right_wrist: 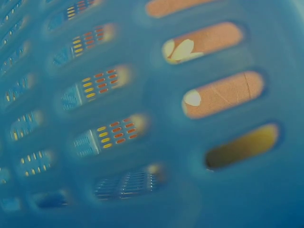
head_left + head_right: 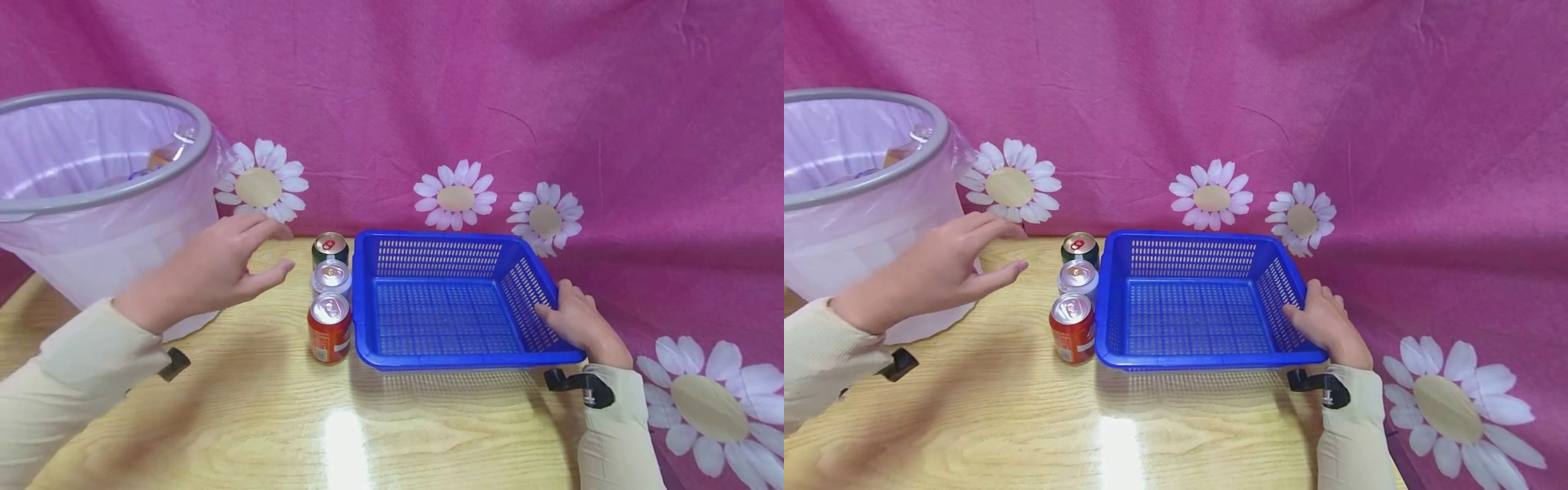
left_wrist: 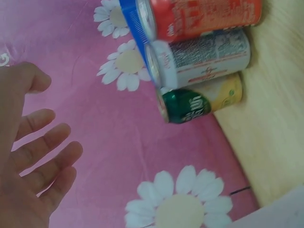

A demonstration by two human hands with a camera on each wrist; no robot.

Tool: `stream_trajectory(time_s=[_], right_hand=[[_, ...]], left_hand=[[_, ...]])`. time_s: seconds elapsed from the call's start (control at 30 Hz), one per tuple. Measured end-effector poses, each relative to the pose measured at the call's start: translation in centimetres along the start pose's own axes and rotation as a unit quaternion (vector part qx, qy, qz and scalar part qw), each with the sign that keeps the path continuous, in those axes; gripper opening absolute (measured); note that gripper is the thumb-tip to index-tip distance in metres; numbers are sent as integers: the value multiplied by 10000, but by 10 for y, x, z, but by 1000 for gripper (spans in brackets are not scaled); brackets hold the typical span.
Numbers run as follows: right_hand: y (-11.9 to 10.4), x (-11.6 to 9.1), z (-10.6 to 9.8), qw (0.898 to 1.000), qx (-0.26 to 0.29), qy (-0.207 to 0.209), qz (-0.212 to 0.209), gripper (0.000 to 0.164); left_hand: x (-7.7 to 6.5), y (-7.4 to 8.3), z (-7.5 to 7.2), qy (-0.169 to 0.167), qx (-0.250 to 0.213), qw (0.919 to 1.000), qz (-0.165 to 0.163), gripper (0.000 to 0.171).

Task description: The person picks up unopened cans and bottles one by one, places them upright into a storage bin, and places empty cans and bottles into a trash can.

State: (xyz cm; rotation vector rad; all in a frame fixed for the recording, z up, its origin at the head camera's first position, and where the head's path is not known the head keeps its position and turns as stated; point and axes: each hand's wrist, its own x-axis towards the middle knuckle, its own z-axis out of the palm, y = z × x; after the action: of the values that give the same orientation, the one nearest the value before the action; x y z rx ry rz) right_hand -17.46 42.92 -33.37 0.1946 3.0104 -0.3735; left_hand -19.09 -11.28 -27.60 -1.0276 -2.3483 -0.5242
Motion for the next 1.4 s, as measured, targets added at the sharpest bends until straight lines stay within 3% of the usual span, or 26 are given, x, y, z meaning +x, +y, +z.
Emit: stream_trajectory(time_s=[0.33, 0.6, 1.13, 1.4], right_hand=[[-1, -2, 0, 10000, 49, -47, 57, 62], [1, 0, 2, 10000, 56, 13, 7, 62], [2, -1, 4, 9999, 90, 108, -49, 57], [1, -2, 3, 9998, 112, 187, -47, 55]], left_hand=[[-4, 10, 25, -654, -330, 9966, -376, 37], [-10, 11, 46, -804, -537, 9949, -292, 37], [-13, 17, 67, -1509, -693, 9825, -847, 49], [-16, 19, 79, -1454, -942, 9804, -933, 50]])
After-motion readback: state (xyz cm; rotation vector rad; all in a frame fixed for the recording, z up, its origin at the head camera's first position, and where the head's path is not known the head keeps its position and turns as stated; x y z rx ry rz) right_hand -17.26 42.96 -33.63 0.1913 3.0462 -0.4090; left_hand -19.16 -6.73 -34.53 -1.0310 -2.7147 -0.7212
